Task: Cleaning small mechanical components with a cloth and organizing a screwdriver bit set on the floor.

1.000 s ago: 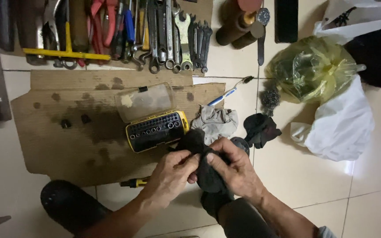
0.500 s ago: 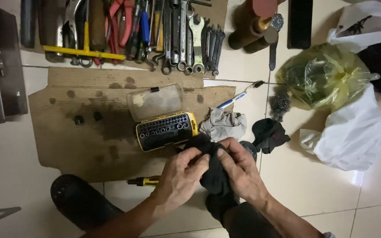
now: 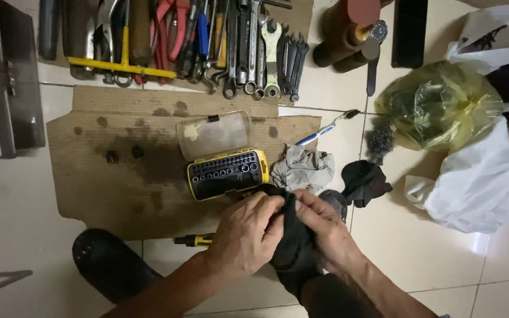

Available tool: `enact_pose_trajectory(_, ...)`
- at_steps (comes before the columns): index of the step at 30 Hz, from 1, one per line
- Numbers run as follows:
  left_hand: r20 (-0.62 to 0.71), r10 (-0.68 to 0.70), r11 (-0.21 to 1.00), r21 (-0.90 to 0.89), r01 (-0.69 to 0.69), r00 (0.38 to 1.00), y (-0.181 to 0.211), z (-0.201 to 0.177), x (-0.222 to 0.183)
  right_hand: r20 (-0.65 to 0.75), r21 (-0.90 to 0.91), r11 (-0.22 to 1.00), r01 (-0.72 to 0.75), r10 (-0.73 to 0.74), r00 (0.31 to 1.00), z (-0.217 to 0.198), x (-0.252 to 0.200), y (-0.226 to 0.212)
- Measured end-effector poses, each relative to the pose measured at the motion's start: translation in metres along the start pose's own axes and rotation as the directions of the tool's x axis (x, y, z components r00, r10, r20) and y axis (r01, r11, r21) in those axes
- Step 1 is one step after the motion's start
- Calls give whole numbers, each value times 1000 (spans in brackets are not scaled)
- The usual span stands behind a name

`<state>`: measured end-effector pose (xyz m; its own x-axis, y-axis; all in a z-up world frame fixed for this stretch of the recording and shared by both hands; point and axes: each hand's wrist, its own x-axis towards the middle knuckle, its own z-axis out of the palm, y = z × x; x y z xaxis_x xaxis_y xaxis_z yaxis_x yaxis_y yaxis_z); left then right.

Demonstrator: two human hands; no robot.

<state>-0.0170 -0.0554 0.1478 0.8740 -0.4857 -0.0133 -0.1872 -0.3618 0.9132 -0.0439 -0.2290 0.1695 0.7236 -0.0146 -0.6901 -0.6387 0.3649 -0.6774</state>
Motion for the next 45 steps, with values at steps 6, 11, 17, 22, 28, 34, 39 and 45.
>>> enact_pose_trajectory(6,46,-27,992,-123,33,999,0,0,-3,-127,-100,986,-133,120,985,-1,1,6)
enact_pose_trajectory(11,30,-202,936,-288,202,979,1,-6,9,-109,264,964,4,26,994,-8,7,14)
enact_pose_trajectory(17,241,-502,562,-639,525,831,-7,-14,13,-116,164,984,62,-43,992,-34,17,32)
enact_pose_trajectory(22,308,-509,475,-678,561,804,-10,-24,17,-92,75,989,124,-117,989,-40,19,41)
enact_pose_trajectory(28,270,-416,595,-641,484,869,-14,-18,8,46,-254,930,267,-264,963,-13,10,6)
enact_pose_trajectory(34,385,-492,395,-701,594,781,-9,-17,2,278,-500,730,466,-375,885,-6,4,-1)
enact_pose_trajectory(39,466,-612,322,-590,740,638,12,-15,0,181,-559,760,332,-278,943,-20,-6,14)
enact_pose_trajectory(45,44,-134,953,-270,140,990,-11,9,-23,20,-333,941,56,-52,998,-20,-4,17)
